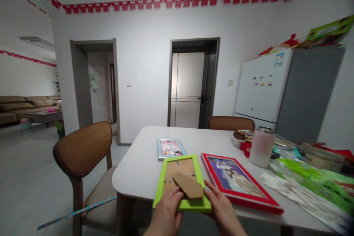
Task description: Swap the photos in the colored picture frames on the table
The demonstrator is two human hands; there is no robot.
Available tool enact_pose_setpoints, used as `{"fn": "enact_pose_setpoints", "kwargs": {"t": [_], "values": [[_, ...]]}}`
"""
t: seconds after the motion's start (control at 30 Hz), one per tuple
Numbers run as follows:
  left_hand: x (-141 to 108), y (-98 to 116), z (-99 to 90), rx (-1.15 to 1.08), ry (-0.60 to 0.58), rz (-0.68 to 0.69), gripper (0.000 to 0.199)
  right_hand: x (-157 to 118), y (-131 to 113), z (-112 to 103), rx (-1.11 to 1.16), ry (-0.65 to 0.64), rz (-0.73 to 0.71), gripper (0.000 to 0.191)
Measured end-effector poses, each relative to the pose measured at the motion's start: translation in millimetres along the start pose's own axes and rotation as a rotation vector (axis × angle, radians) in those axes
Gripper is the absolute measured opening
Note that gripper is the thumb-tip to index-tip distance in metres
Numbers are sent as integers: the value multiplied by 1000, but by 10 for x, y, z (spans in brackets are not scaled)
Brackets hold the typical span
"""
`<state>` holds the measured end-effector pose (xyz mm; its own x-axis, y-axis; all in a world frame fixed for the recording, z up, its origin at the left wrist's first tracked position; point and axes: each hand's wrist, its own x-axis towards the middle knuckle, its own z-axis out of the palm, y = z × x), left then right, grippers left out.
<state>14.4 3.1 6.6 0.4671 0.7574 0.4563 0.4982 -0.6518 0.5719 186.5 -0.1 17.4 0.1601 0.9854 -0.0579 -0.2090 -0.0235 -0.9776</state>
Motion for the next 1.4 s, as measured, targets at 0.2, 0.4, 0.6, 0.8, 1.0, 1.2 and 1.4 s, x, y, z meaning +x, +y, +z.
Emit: {"fn": "enact_pose_setpoints", "kwargs": {"t": [0.2, 0.4, 0.6, 0.8, 1.0, 1.2, 1.4], "values": [[-120, -51, -31, 176, -15, -133, 54, 205, 178, -281, -465, -75, -48, 53], [-147, -109, -118, 281, -74, -202, 32, 253, -28, -282, -920, -159, -220, 36], [-143, -123, -124, 289, -91, -230, 32, 463, -390, -135, -984, -162, -368, 40], [-135, -46, -149, 264, -78, -241, 30, 639, -411, -92, -1039, -241, -324, 32], [-149, -77, -122, 221, -35, -251, 31, 786, -119, 9, -1421, -188, -463, 22], [-143, -78, -113, 177, -15, -254, 41, 739, -114, 96, -1438, -132, -518, 27], [-139, -76, -104, 170, -11, -272, 44, 376, -139, 183, -1160, -556, -529, 24]]}}
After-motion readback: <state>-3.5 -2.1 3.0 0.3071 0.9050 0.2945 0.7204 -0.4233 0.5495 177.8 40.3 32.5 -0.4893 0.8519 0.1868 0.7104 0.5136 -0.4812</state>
